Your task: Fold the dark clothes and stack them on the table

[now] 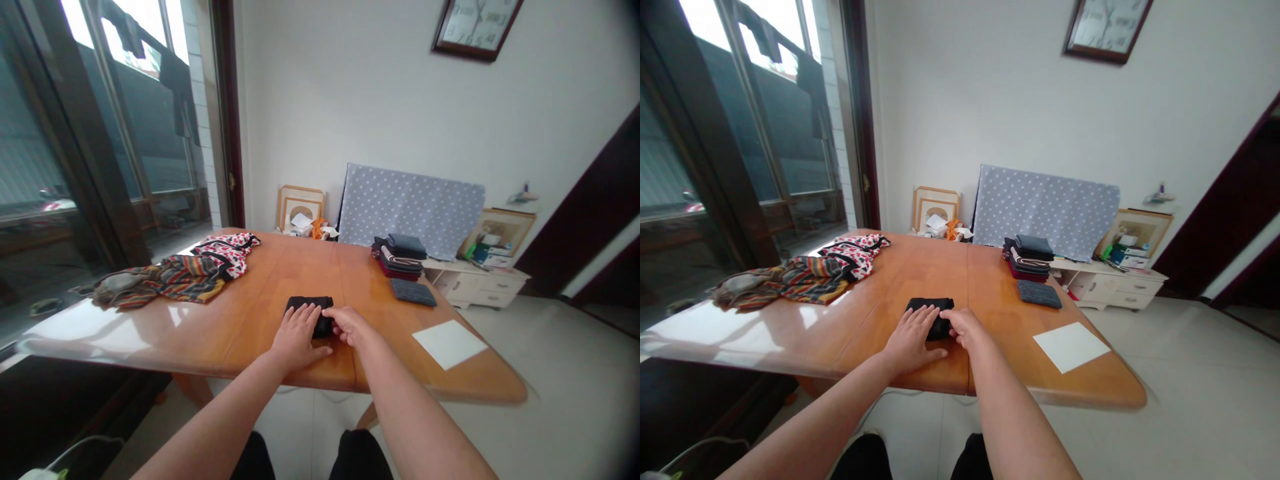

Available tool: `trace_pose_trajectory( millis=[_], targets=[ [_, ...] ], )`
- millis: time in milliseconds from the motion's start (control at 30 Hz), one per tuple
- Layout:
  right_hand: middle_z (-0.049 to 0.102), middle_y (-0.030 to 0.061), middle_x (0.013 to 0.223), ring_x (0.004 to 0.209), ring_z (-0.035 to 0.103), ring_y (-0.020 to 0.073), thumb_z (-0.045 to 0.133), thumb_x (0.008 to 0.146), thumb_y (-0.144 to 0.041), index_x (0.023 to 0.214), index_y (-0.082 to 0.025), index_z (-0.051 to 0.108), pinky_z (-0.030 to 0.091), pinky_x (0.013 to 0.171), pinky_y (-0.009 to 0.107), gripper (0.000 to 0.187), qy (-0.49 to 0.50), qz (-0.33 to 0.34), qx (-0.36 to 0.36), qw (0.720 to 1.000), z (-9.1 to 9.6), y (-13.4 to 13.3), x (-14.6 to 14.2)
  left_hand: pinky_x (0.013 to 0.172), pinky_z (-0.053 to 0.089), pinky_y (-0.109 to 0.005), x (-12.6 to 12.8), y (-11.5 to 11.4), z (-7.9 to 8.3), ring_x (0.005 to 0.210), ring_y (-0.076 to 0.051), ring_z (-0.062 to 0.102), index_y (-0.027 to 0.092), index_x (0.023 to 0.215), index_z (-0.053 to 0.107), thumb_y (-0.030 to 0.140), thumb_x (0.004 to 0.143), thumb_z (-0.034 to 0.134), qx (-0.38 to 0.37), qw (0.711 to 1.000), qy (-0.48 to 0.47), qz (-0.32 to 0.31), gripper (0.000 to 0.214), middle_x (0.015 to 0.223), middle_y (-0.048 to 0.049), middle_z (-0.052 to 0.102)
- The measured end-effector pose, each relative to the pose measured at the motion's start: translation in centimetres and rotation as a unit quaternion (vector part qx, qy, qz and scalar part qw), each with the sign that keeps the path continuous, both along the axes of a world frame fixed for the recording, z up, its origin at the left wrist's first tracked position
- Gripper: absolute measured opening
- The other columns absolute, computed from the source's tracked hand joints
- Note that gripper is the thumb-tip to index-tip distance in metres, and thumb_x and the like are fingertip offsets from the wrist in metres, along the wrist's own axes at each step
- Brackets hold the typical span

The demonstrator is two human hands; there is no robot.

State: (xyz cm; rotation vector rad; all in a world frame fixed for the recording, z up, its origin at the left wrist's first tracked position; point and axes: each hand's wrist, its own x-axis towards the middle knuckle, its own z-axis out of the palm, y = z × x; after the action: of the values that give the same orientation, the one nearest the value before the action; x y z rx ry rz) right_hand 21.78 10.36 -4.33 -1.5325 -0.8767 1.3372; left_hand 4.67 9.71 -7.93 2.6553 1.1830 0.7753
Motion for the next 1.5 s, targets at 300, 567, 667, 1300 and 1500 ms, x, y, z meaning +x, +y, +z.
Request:
trace_pose_trajectory(
  millis=[300, 567, 667, 1300, 1500],
  targets=[
    [0.062, 0.0007, 0.06, 0.047, 0.053, 0.0088, 0.065, 0.088, -0.035, 0.084, -0.017, 0.059, 0.025, 0.037, 0.015, 0.019, 0.132, -0.001, -0.001, 0.991, 3.2, -1.9, -1.7, 0.101, 0.045, -0.045, -1.2, -0.7, 3.1, 0.118, -0.031, 0.062, 0.024, 0.137, 0.057, 0.023, 0.081, 0.064, -0.083, 0.976, -0.199, 0.04, 0.056, 0.13, -0.0109, 0.067],
    [0.068, 0.0026, 0.071, 0.056, 0.06, 0.0092, 0.067, 0.089, -0.045, 0.087, -0.017, 0.065, 0.037, 0.043, 0.017, 0.028, 0.156, -0.163, 0.139, 0.964, 3.4, -6.1, 1.5, 0.09, 0.056, -0.044, -4.6, -4.8, 7.1, 0.101, -0.031, 0.072, 0.015, 0.125, 0.065, 0.036, 0.08, 0.072, -0.513, 0.631, -0.579, -0.059, 0.05, 0.116, -0.0144, 0.074],
    [0.073, 0.0069, 0.085, 0.073, 0.069, 0.0147, 0.059, 0.091, -0.059, 0.09, -0.018, 0.067, 0.048, 0.054, 0.021, 0.041, 0.175, -0.123, 0.12, 0.969, 2.7, -7.9, 1.7, 0.091, 0.057, -0.045, -5.4, -6.5, 6.9, 0.099, -0.031, 0.074, 0.013, 0.127, 0.065, 0.035, 0.081, 0.07, -0.603, 0.524, -0.6, -0.047, 0.05, 0.113, -0.0152, 0.076],
    [0.057, 0.011, 0.14, 0.121, 0.059, 0.0264, 0.079, 0.079, -0.05, 0.143, -0.029, 0.048, 0.048, 0.101, 0.043, 0.074, -0.056, 0.145, 0.307, 0.939, 6.9, -22.9, -1.5, 0.101, 0.05, -0.047, -6.8, -14.7, 4.9, 0.109, -0.032, 0.07, 0.014, 0.134, 0.061, 0.03, 0.083, 0.065, -0.592, 0.55, -0.561, -0.179, 0.053, 0.116, -0.0152, 0.075],
    [0.045, 0.012, 0.151, 0.12, 0.06, 0.0274, 0.077, 0.081, -0.049, 0.145, -0.032, 0.046, 0.05, 0.101, 0.046, 0.073, -0.083, 0.148, 0.319, 0.932, 6.6, -25.3, -1.2, 0.103, 0.049, -0.043, -7.4, -16.6, 5.7, 0.116, -0.031, 0.067, 0.015, 0.133, 0.062, 0.022, 0.082, 0.067, -0.566, 0.572, -0.552, -0.22, 0.052, 0.126, -0.0151, 0.071]
  ],
)
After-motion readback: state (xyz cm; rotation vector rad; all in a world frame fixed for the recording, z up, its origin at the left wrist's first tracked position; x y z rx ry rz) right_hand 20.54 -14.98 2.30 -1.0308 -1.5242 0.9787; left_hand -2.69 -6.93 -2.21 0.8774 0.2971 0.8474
